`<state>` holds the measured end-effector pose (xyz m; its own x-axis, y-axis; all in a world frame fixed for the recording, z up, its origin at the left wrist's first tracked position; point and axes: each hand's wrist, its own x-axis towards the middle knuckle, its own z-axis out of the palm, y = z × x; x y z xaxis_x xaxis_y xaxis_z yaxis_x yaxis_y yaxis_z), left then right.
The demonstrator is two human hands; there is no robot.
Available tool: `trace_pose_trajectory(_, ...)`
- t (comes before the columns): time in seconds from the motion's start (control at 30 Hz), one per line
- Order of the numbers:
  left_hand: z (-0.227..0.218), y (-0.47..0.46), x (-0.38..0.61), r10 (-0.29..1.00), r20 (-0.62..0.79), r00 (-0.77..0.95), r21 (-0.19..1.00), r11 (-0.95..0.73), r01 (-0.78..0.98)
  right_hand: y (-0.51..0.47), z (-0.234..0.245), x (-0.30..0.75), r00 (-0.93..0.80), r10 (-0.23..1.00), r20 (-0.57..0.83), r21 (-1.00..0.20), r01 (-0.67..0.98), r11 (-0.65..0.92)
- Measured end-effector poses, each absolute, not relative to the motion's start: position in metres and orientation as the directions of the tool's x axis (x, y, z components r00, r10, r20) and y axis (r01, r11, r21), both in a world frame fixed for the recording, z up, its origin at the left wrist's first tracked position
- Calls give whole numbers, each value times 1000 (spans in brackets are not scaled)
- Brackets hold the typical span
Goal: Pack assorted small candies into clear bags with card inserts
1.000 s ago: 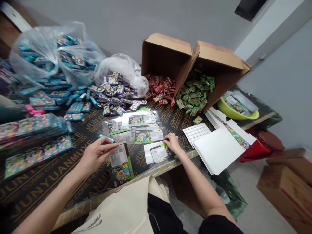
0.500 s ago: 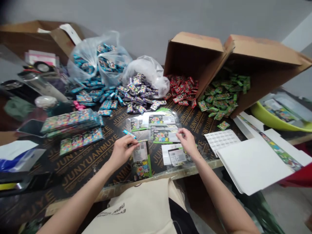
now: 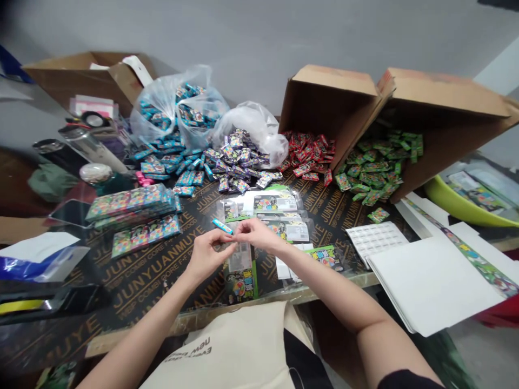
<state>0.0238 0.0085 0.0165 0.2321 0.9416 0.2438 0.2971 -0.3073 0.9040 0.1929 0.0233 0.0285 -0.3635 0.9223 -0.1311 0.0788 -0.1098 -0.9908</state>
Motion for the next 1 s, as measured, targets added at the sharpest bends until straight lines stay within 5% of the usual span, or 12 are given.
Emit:
trace_pose_trajectory(0.27, 15, 1, 21, 849, 361, 386, 704, -519, 484, 11, 7, 185, -42, 993, -114, -993, -6, -114)
trace_pose_trajectory(0.37, 21, -3, -11, 843, 362, 398, 565, -538, 626, 2, -5, 229, 108, 990, 89, -942, 332, 48)
trace_pose_trajectory(0.43, 23, -3, -38, 868, 369, 332, 421, -475, 773, -7, -17, 275, 187, 966, 178, -748, 663, 10)
trace_pose_trajectory(0.5, 21, -2, -57, 862, 389, 323, 264, -441, 858, -18, -32, 318, 248, 961, 118, -520, 841, -153)
trace_pose_trajectory(0.6, 4, -1, -59, 806, 197, 558, 162, -589, 792, -31, -55, 358, 246, 969, 24, -412, 886, -215)
trace_pose_trajectory(0.7, -21, -2, -37, 670, -149, 728, 234, -691, 684, -40, -72, 362, 199, 980, 17, -438, 883, -171)
trace_pose_trajectory(0.77, -33, -3, -22, 623, -250, 741, 293, -680, 672, -44, -77, 356, 175, 984, 40, -459, 878, -137)
trace_pose_trajectory(0.9, -22, -1, -8, 631, -263, 730, 493, -563, 664, -52, -81, 350, 142, 986, 82, -519, 851, -80)
trace_pose_trajectory(1.0, 5, 6, -8, 732, -144, 666, 714, -389, 582, -57, -80, 358, 146, 987, 74, -574, 815, -77)
